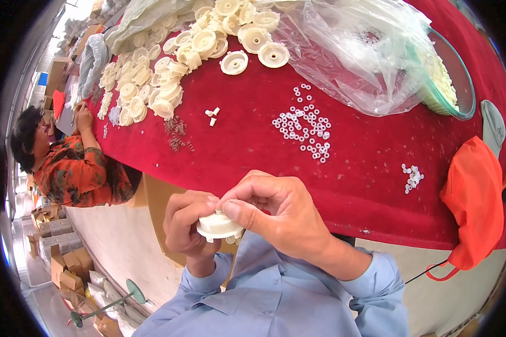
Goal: The person assembles plastic components by hand, attaching small plastic pins, springs, and washers into plastic caps and placing the assembled units into a box.
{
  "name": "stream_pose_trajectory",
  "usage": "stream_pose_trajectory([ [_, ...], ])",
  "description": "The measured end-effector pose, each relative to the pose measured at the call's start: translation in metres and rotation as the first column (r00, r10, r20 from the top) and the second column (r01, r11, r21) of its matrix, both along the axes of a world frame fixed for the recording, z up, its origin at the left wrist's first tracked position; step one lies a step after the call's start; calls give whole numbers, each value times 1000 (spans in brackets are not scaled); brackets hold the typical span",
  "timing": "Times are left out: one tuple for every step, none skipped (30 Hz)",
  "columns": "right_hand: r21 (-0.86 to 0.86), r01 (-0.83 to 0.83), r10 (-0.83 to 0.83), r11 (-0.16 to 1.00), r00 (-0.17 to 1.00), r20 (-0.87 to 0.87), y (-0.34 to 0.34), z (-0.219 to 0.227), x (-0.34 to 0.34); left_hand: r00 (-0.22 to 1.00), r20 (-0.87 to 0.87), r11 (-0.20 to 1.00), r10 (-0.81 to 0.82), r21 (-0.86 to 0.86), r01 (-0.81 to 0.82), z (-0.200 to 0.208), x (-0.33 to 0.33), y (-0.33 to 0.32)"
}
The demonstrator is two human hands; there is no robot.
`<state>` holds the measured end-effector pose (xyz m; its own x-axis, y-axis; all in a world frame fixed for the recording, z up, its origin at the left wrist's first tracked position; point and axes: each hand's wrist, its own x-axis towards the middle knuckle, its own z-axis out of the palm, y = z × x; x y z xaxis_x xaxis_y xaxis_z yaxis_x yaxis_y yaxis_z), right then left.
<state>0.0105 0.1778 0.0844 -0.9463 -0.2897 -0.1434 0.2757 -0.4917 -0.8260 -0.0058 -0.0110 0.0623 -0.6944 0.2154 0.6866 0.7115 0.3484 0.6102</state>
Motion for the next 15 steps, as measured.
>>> stream_pose_trajectory([
  [-6,16,-16,1000,1000,-15,-2,0,0,1000,-1,1000,2,1,-2,0,-1,0],
  [-13,31,-31,999,999,-28,-3,-1,0,1000,-19,1000,-16,23,16,0,-2,0],
  [-13,28,-28,1000,999,-29,-5,0,0,999,-38,998,-33,46,35,-1,-2,-1],
  [-8,36,-36,999,999,-33,-6,1,0,999,-39,998,-31,46,32,-1,-2,-2],
  [-3,45,-45,999,998,-38,-6,2,1,998,-47,997,-49,55,52,-2,-3,-3],
  [-2,42,-42,999,998,-39,-7,1,1,996,-55,995,-67,64,71,-3,-3,-4],
  [38,52,-48,998,995,-89,-7,-2,1,996,-56,996,-65,64,68,-3,-3,-5],
  [78,63,-52,995,989,-138,-7,-3,2,996,-54,995,-73,60,76,-4,-3,-7],
  [78,60,-48,995,989,-139,-8,-4,2,995,-52,995,-81,56,84,-5,-3,-8],
  [101,63,-47,993,988,-147,-8,-4,2,996,-54,995,-78,56,81,-6,-3,-10],
  [124,67,-47,990,987,-154,-9,-4,2,995,-64,995,-80,47,83,-8,-3,-11],
  [125,64,-44,990,987,-155,-11,-4,3,994,-75,996,-82,38,85,-9,-3,-12],
  [74,102,-88,992,982,-169,-14,-3,3,994,-76,996,-79,39,82,-8,-3,-13],
  [24,139,-133,990,975,-181,-17,-3,3,994,-82,997,-77,18,79,-6,-4,-12],
  [25,137,-130,990,975,-183,-18,-3,3,993,-88,997,-74,-3,74,-4,-5,-12],
])
